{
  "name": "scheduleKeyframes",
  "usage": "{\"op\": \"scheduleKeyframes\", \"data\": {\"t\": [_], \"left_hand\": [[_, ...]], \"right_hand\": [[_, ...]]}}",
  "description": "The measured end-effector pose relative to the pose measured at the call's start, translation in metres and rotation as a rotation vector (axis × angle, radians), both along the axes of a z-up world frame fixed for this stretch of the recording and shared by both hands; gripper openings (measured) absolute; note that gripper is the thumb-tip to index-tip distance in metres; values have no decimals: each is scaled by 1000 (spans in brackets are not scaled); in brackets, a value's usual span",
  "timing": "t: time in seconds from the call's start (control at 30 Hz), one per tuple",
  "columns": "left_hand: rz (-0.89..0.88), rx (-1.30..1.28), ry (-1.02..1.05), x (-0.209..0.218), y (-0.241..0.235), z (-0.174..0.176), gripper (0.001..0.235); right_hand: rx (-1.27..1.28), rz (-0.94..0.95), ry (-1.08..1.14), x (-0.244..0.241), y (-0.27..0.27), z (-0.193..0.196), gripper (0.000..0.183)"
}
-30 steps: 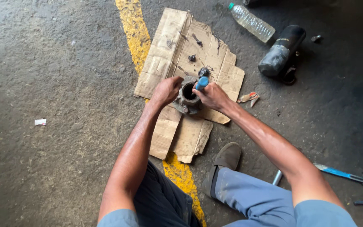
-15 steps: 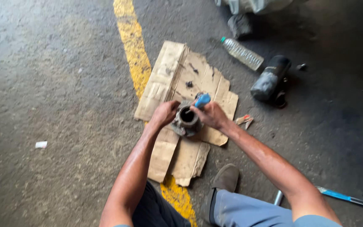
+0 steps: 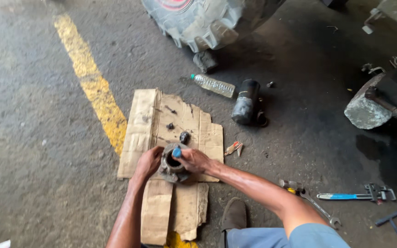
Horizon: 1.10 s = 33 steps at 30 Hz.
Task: The person uses a screwdriver to scrape and remove dark residue from the interior of a cylindrical metal part placed on a piece of cardboard. The person repeatedly scrapes the inner walls and removes chunks of debris, placing them on the cardboard.
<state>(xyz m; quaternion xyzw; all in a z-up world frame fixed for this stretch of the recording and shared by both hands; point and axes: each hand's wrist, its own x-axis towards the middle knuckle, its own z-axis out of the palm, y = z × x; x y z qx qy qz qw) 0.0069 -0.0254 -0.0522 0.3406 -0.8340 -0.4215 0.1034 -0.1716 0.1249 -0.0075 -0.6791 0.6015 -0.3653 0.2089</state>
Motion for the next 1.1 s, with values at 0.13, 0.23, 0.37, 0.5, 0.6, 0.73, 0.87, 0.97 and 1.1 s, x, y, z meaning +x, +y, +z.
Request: {"op": "scheduleKeyframes", "data": {"t": [0.13, 0.23, 0.37, 0.5, 0.6, 0.73, 0.87, 0.97, 1.1], "left_hand": [[-43, 53, -66, 2, -7, -7, 35], [-10, 74, -134, 6, -5, -11, 36], [9, -22, -55, 8, -7, -5, 33], [10, -6, 10, 12, -4, -10, 30], [-41, -71, 40, 7, -6, -15, 28], [10, -62, 23, 12, 2, -9, 27], [31, -82, 81, 13, 8, 3, 27], [-2, -83, -13, 5, 6, 11, 27], [0, -51, -11, 2, 10, 18, 28]], "right_hand": [[-57, -7, 0, 2, -19, -21, 25], [-21, -65, 24, 5, -12, -33, 25], [142, -90, -49, -3, -24, -20, 29], [312, -205, -90, 1, -27, -8, 38], [182, -223, -31, -1, -21, -4, 28], [20, -165, 17, -3, -15, 6, 26], [606, -439, -240, -7, -21, 27, 31], [-4, -228, -99, -6, -19, 39, 23], [336, -267, -113, 0, -16, 34, 22]]}}
